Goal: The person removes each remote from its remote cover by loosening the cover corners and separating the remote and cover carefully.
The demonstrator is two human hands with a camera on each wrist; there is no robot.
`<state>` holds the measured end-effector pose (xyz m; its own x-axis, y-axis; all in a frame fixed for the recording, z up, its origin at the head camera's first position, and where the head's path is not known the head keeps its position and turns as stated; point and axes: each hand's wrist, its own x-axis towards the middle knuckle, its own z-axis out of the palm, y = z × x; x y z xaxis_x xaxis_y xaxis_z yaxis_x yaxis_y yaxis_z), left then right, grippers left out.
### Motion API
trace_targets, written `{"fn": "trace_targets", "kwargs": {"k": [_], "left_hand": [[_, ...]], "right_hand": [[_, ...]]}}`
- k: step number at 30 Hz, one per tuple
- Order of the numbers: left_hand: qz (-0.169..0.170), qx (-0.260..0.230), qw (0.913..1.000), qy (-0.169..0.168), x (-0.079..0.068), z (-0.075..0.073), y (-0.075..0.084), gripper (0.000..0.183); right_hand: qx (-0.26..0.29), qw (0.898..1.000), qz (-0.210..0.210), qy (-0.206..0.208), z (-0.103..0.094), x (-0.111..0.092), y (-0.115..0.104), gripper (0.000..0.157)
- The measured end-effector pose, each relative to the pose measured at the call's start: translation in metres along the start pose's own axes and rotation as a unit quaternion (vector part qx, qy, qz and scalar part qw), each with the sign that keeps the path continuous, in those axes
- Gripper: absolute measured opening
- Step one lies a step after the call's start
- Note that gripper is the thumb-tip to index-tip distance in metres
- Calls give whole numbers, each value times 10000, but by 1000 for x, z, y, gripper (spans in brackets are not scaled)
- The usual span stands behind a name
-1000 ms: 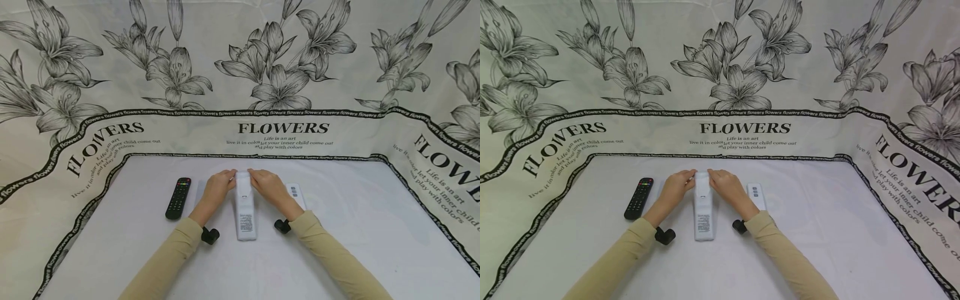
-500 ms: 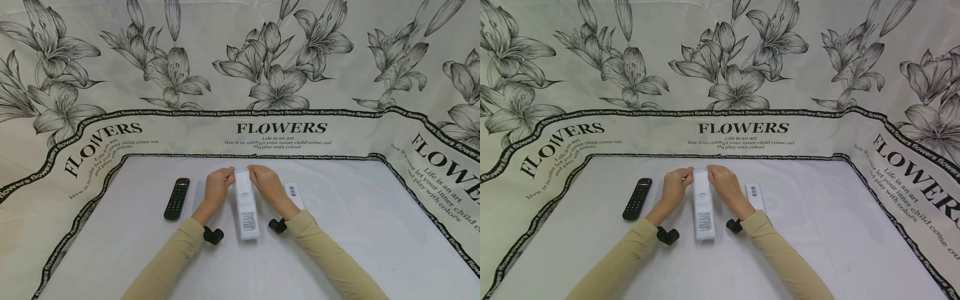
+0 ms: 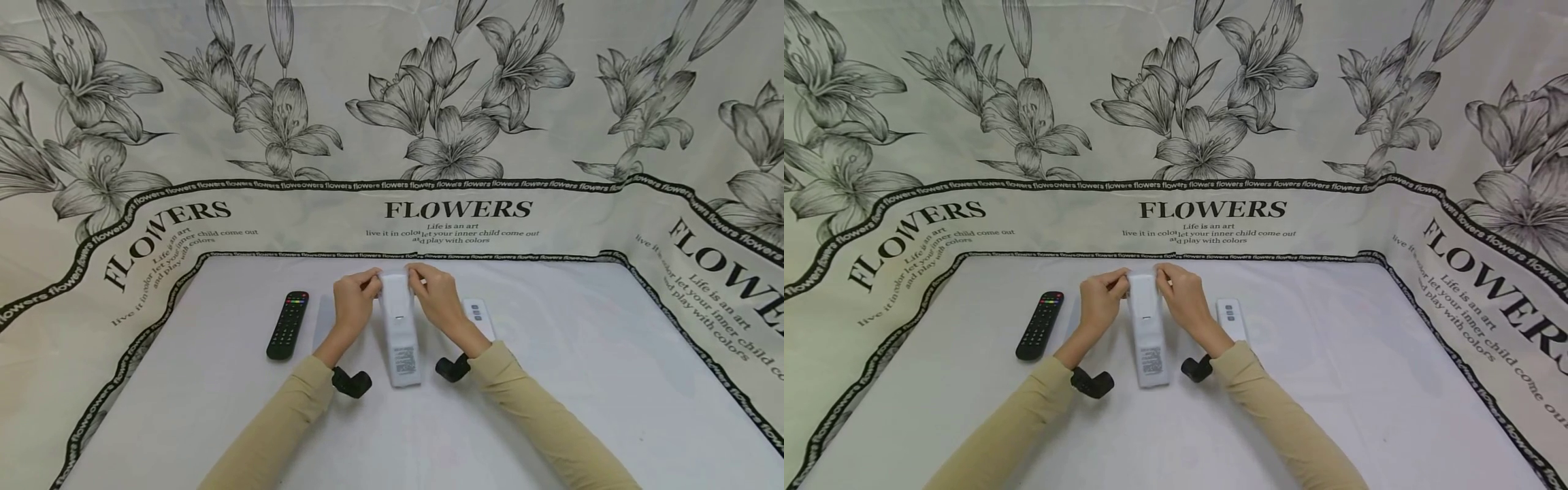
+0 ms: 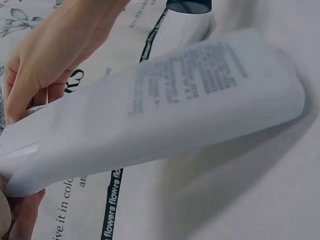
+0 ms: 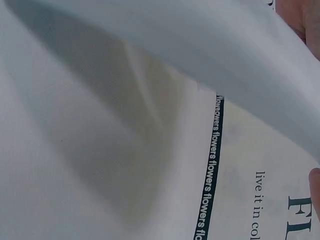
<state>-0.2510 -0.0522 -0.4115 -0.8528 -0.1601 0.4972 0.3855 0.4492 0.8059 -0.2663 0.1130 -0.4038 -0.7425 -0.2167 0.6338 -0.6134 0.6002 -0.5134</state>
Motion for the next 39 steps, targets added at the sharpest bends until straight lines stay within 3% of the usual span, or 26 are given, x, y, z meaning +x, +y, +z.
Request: {"fn": "trace_targets", "kwargs": {"k": [7, 14, 34, 39], "left_hand": [[-414, -455, 9980, -145, 1, -2, 6, 20], [-426, -669, 9966, -234, 5, -4, 9, 20], [-506, -944, 9917, -712, 15, -10, 10, 22], [-501, -1024, 9893, -909, 15, -12, 9, 21]], "right_hand": [[424, 9988, 248, 25, -3, 3, -4, 23], [1100, 9909, 745, -193, -6, 7, -7, 27], [1796, 9726, 1351, -592, -12, 11, -11, 29], [1765, 9710, 1426, -754, -20, 11, -21, 30]]}}
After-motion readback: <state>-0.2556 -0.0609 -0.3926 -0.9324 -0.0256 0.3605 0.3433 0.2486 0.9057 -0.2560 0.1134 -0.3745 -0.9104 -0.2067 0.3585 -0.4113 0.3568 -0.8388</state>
